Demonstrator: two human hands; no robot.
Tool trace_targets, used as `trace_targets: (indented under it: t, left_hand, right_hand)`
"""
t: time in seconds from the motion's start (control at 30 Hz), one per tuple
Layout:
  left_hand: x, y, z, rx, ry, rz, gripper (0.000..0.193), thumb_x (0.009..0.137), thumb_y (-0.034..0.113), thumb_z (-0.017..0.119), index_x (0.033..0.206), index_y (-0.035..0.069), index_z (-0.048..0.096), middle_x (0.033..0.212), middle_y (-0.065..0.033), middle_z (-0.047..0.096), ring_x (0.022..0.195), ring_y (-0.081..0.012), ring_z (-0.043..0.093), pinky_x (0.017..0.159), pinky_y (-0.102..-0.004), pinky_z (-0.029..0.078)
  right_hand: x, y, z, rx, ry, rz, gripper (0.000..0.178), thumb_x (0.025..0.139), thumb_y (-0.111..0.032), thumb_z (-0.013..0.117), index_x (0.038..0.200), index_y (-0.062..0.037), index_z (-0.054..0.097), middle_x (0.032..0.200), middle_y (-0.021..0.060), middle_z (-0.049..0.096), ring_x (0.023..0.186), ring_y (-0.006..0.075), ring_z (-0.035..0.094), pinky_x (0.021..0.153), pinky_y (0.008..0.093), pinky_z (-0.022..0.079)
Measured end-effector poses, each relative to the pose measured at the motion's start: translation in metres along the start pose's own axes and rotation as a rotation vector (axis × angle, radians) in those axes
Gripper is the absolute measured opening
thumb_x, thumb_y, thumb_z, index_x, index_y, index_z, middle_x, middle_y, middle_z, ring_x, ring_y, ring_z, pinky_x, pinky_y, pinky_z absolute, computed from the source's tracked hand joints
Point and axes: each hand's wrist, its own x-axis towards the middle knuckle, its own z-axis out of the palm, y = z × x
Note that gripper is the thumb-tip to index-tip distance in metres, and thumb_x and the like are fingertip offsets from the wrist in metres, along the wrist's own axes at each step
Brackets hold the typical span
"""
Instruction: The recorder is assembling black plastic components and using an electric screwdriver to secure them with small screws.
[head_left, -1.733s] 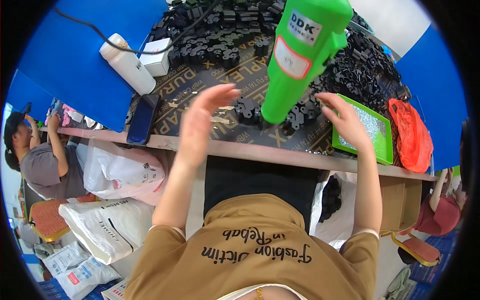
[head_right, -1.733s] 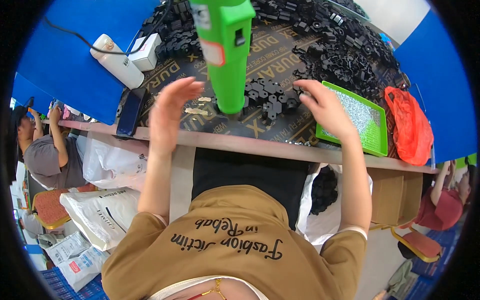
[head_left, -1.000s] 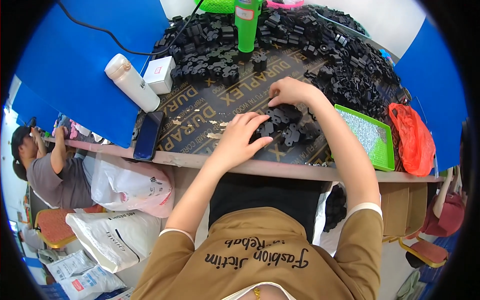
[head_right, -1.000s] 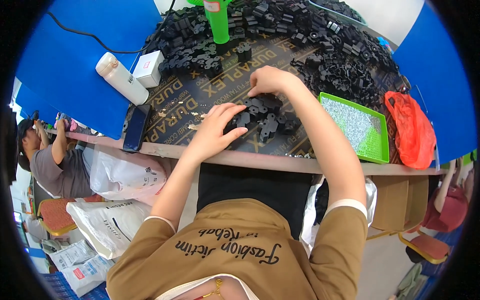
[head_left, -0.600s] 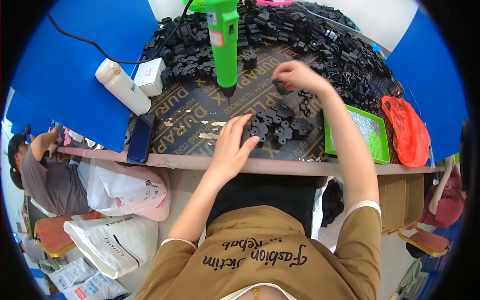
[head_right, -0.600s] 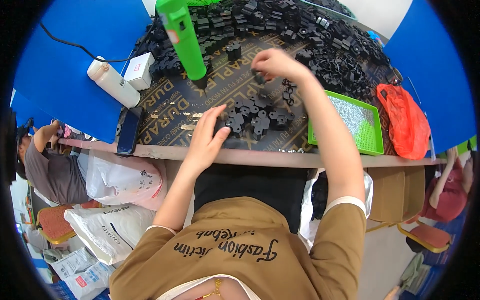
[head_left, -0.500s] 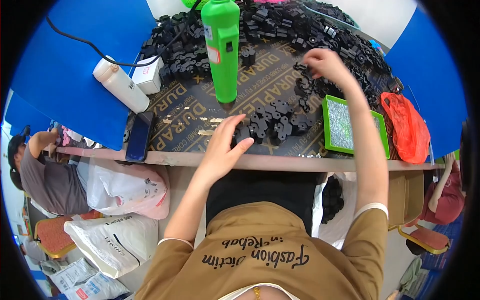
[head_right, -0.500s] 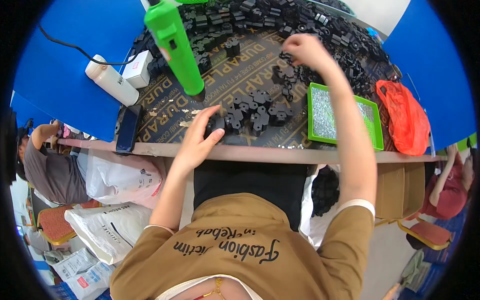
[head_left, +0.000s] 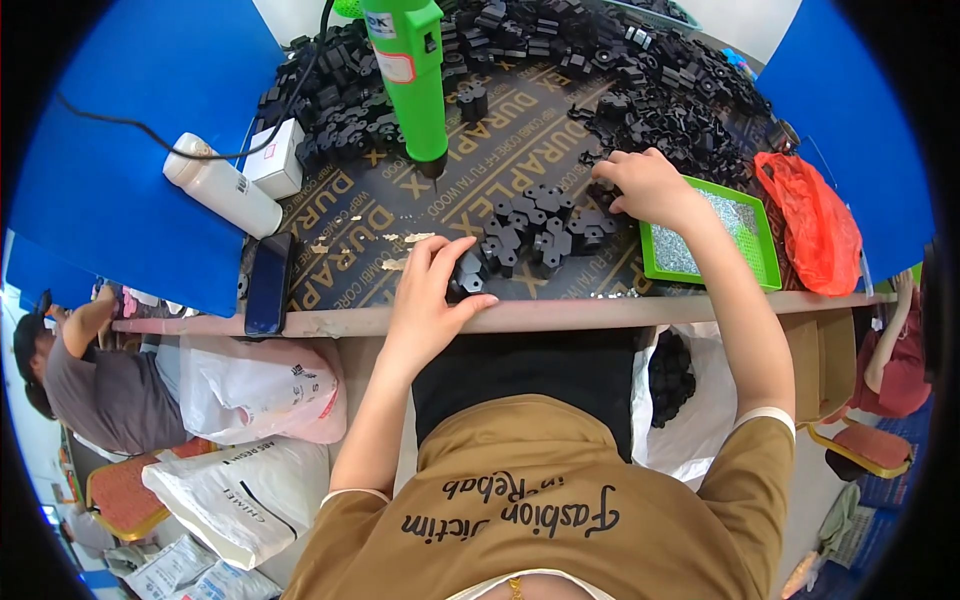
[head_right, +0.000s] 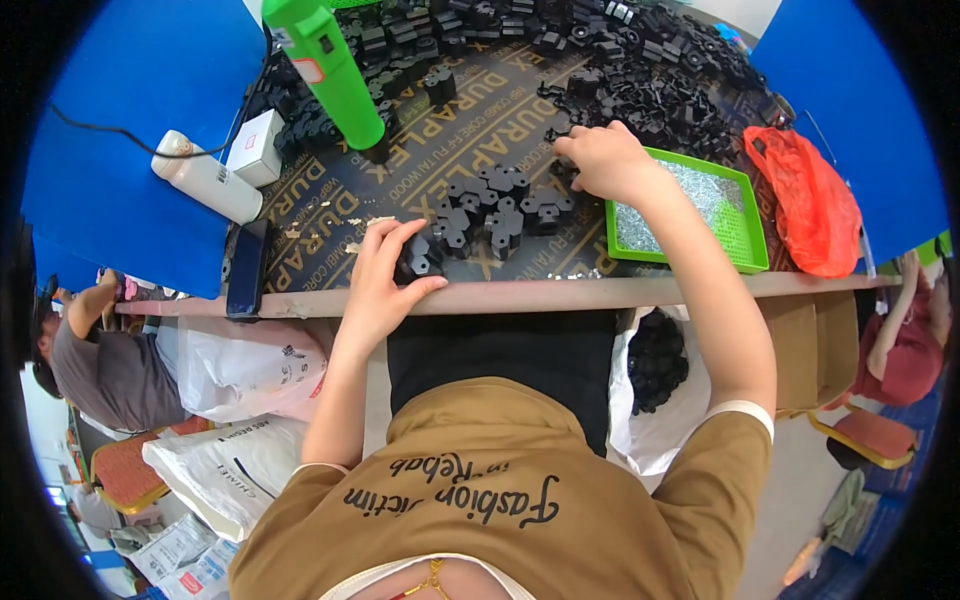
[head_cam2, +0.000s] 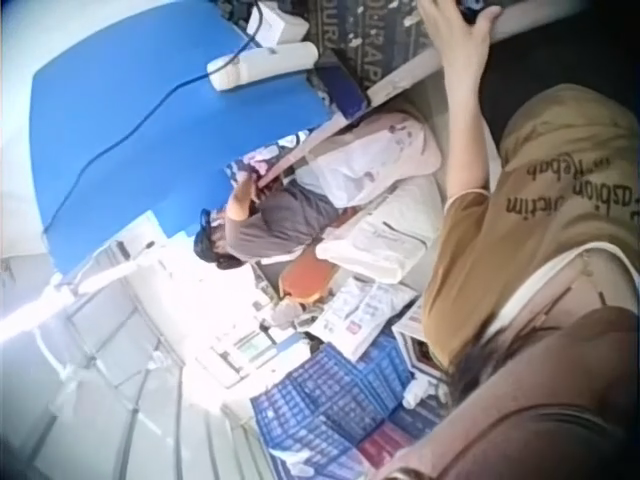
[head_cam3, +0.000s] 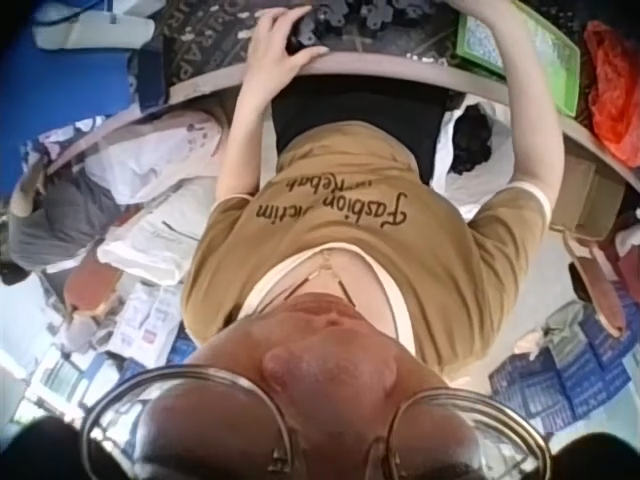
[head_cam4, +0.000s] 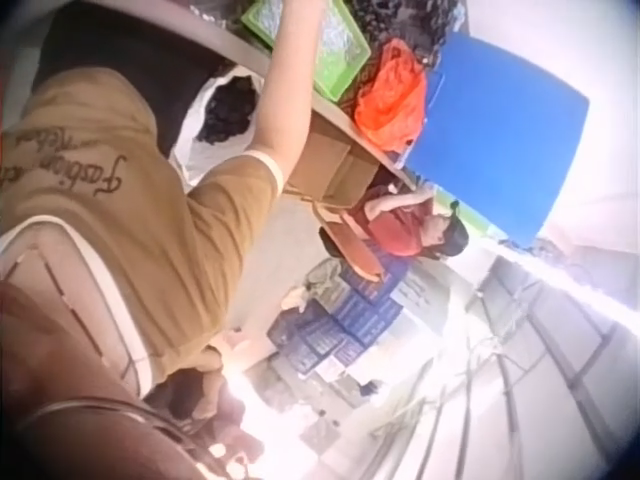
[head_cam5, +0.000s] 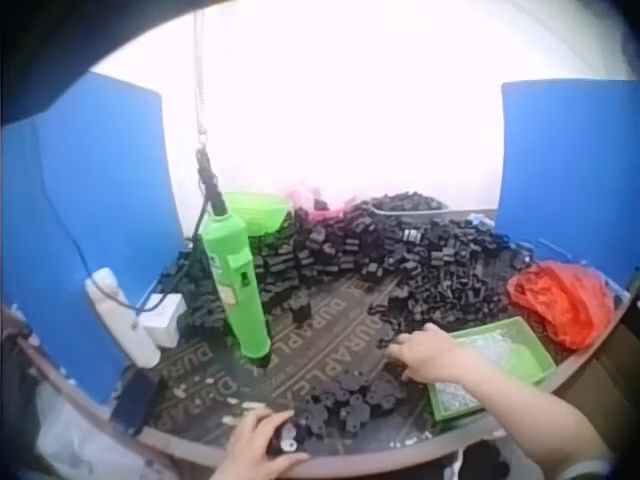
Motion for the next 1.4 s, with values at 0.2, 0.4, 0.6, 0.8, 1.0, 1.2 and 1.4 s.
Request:
trace_targets:
  t: [0.2, 0.4, 0.6, 0.8, 1.0, 1.2, 1.4]
  left_hand:
    - [0.001, 0.010, 0.004, 0.144, 0.033, -0.024, 0.072, 0.061, 0.031, 0.083, 0.121, 0.007, 0.052, 0.110, -0.0133, 0.048, 0.104, -0.0331, 0.049, 0.088, -0.0395, 0.043]
    - [0.002, 0.003, -0.002, 0.069, -0.014, 0.060, 0.070, 0.061, 0.019, 0.081, 0.125, 0.008, 0.053, 0.125, -0.0116, 0.051, 0.115, -0.0331, 0.046, 0.098, -0.0398, 0.038]
    - [-0.005, -0.001, -0.011, 0.024, -0.002, -0.026, 0.060, 0.062, 0.017, 0.080, 0.116, 0.005, 0.056, 0.109, -0.0125, 0.055, 0.107, -0.0323, 0.048, 0.092, -0.0389, 0.040]
    - [0.000, 0.011, -0.009, -0.085, -0.036, -0.129, 0.052, 0.065, 0.011, 0.079, 0.111, 0.004, 0.056, 0.102, -0.0096, 0.054, 0.096, -0.0249, 0.051, 0.076, -0.0307, 0.047]
    - [-0.007, 0.001, -0.017, -0.118, -0.035, -0.164, 0.050, 0.068, 0.003, 0.074, 0.115, 0.004, 0.056, 0.103, -0.0084, 0.058, 0.081, -0.0191, 0.054, 0.070, -0.0281, 0.047]
    - [-0.004, -0.003, -0.023, 0.028, 0.032, -0.196, 0.050, 0.068, 0.004, 0.074, 0.115, 0.005, 0.057, 0.103, -0.0113, 0.058, 0.091, -0.0270, 0.055, 0.073, -0.0324, 0.049]
    - [-0.007, -0.001, -0.035, 0.153, 0.335, -0.048, 0.042, 0.069, 0.005, 0.075, 0.109, 0.003, 0.061, 0.102, -0.0102, 0.062, 0.090, -0.0264, 0.057, 0.076, -0.0330, 0.047]
  right_hand:
    - [0.035, 0.035, 0.020, -0.142, 0.009, 0.058, 0.032, 0.073, -0.019, 0.072, 0.101, -0.0093, 0.062, 0.096, 0.0092, 0.065, 0.098, 0.0290, 0.061, 0.085, 0.0437, 0.043]
    - [0.060, 0.053, 0.017, -0.376, 0.001, 0.222, 0.019, 0.079, -0.011, 0.060, 0.096, -0.0078, 0.067, 0.102, 0.0091, 0.065, 0.101, 0.0263, 0.061, 0.085, 0.0466, 0.044]
    - [-0.014, -0.006, -0.010, 0.491, 0.045, -0.064, 0.043, 0.077, -0.012, 0.068, 0.116, -0.0026, 0.054, 0.108, 0.0116, 0.059, 0.099, 0.0325, 0.057, 0.085, 0.0373, 0.047]
    - [-0.054, -0.052, 0.013, 0.465, 0.213, 0.049, 0.042, 0.076, -0.005, 0.067, 0.116, -0.0023, 0.054, 0.110, 0.0165, 0.059, 0.104, 0.0350, 0.056, 0.087, 0.0395, 0.045]
    - [-0.079, -0.061, -0.002, 0.505, 0.272, 0.107, 0.042, 0.071, -0.003, 0.069, 0.111, -0.0018, 0.055, 0.102, 0.0162, 0.059, 0.095, 0.0366, 0.057, 0.082, 0.0406, 0.047]
    - [-0.089, -0.071, 0.007, 0.538, 0.236, 0.062, 0.039, 0.072, -0.008, 0.070, 0.108, -0.0001, 0.058, 0.100, 0.0162, 0.059, 0.098, 0.0365, 0.055, 0.084, 0.0414, 0.045]
    - [-0.056, -0.096, -0.001, 0.381, 0.325, 0.071, 0.029, 0.079, -0.024, 0.070, 0.096, -0.0027, 0.061, 0.087, 0.0125, 0.061, 0.086, 0.0317, 0.058, 0.077, 0.0405, 0.045]
